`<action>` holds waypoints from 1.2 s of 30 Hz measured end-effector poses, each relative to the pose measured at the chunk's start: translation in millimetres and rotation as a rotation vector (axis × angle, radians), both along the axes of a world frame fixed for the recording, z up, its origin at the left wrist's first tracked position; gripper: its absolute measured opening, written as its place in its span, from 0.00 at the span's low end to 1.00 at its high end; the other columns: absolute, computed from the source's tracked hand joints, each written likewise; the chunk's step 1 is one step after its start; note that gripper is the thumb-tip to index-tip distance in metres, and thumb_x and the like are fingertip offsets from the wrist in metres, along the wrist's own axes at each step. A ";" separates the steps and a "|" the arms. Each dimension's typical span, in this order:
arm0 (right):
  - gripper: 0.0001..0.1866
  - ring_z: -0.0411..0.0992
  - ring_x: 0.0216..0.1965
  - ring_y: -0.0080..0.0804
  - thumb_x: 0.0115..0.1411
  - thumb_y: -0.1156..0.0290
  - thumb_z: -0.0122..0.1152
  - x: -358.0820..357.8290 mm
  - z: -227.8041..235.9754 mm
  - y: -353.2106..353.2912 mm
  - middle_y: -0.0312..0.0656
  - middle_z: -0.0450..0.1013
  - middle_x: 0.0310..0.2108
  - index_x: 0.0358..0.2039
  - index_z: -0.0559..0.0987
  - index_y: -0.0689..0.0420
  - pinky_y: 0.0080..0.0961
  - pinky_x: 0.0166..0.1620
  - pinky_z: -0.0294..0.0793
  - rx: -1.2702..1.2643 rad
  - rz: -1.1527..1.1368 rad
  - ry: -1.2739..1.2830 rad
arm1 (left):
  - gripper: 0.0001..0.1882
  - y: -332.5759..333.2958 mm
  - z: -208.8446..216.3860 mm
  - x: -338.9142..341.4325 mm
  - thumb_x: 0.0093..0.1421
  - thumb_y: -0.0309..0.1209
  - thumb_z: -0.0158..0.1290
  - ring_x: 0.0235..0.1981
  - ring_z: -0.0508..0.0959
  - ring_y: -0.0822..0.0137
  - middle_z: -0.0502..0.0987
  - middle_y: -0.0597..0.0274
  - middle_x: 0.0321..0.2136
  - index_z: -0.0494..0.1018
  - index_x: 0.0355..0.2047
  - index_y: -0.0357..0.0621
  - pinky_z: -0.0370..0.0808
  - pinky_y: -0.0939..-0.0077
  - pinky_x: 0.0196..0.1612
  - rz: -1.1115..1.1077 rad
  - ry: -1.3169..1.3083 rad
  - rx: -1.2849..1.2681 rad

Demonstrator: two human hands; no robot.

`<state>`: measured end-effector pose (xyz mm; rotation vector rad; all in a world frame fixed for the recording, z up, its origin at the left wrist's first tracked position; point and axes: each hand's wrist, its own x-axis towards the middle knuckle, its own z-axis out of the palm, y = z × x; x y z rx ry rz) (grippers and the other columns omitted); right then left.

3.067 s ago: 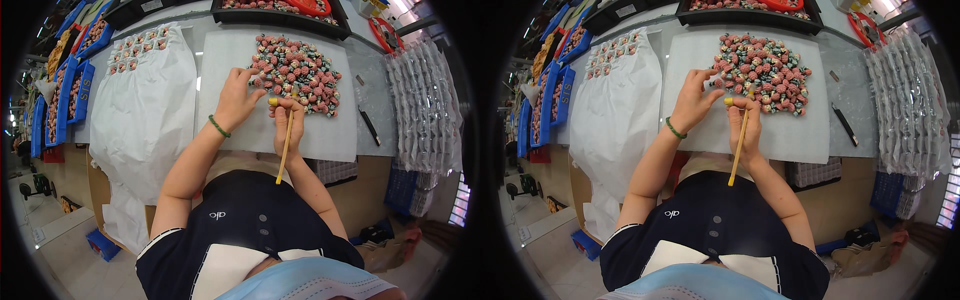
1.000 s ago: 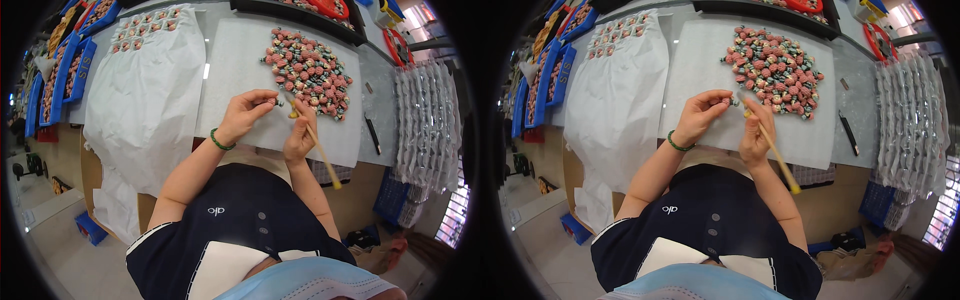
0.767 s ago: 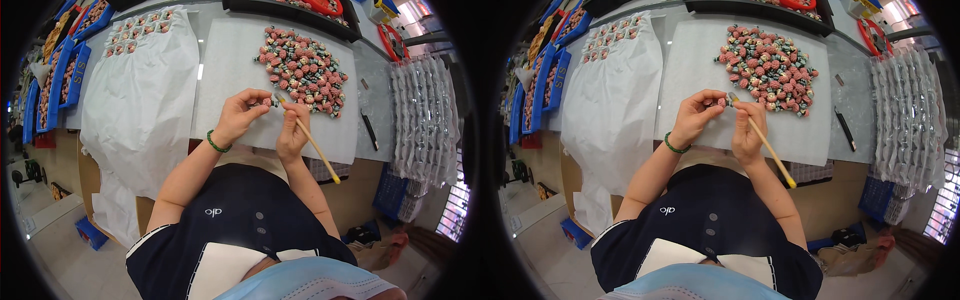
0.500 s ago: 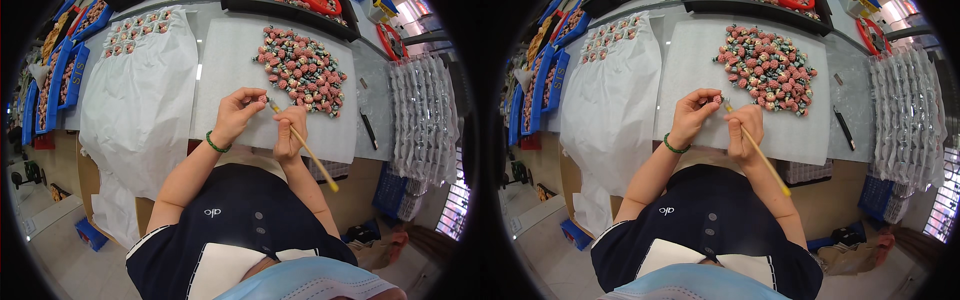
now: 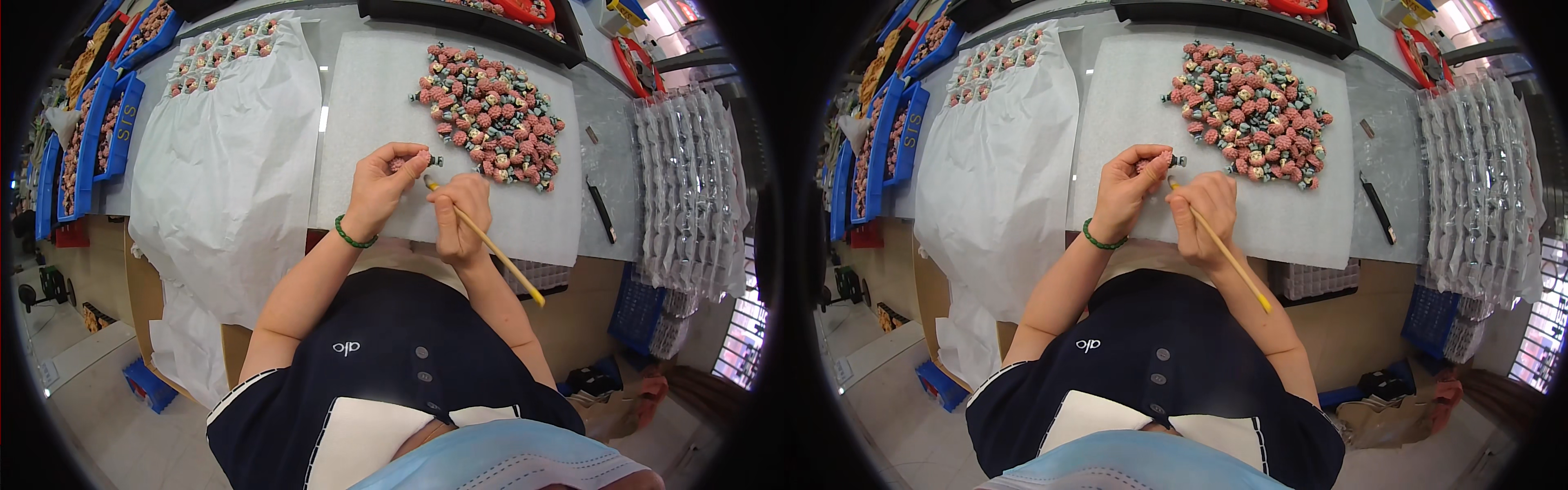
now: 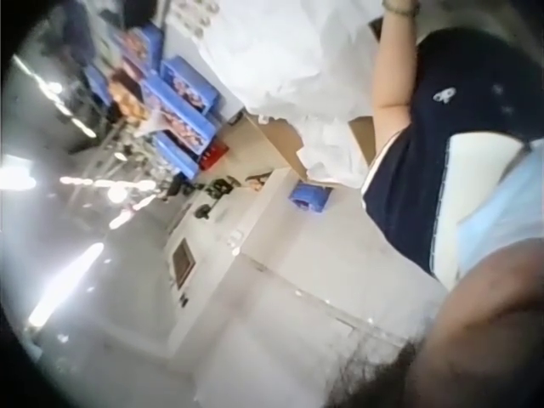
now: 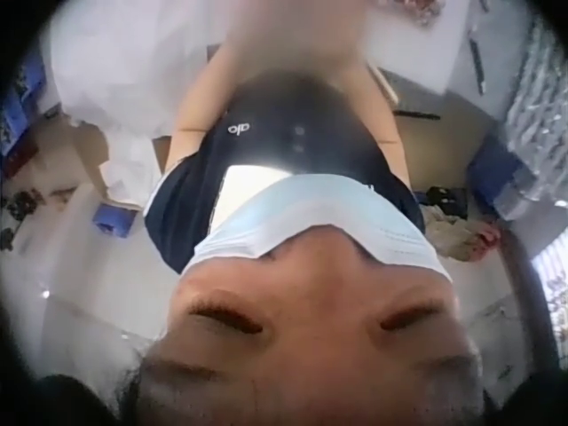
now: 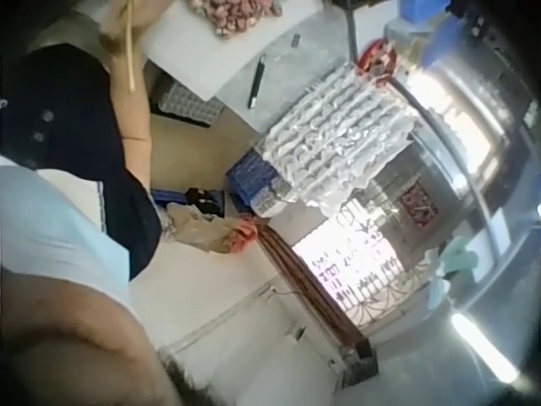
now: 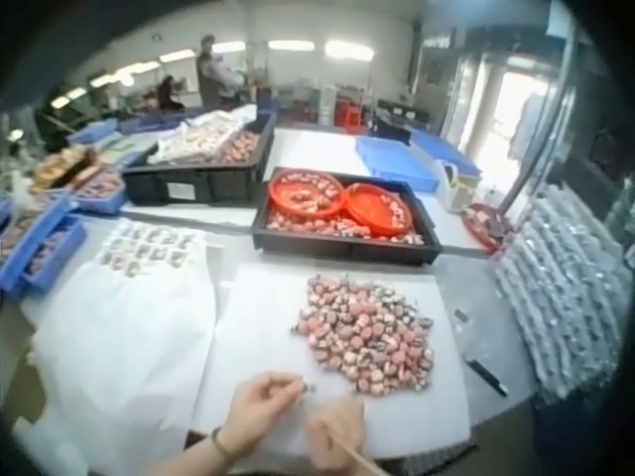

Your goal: Assembling small colorful toy components on a workbench using a specialized tool.

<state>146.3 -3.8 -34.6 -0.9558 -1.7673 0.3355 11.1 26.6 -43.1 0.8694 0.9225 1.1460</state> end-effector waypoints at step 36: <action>0.11 0.68 0.29 0.19 0.52 0.80 0.57 -7.8 -0.4 -2.1 0.37 0.67 0.30 0.35 0.66 0.61 0.13 0.33 0.70 -0.486 0.104 0.757 | 0.13 -14.6 25.6 -5.5 0.53 0.16 0.47 0.37 0.73 0.69 0.69 0.56 0.40 0.71 0.40 0.33 0.71 0.79 0.42 -0.061 0.199 0.315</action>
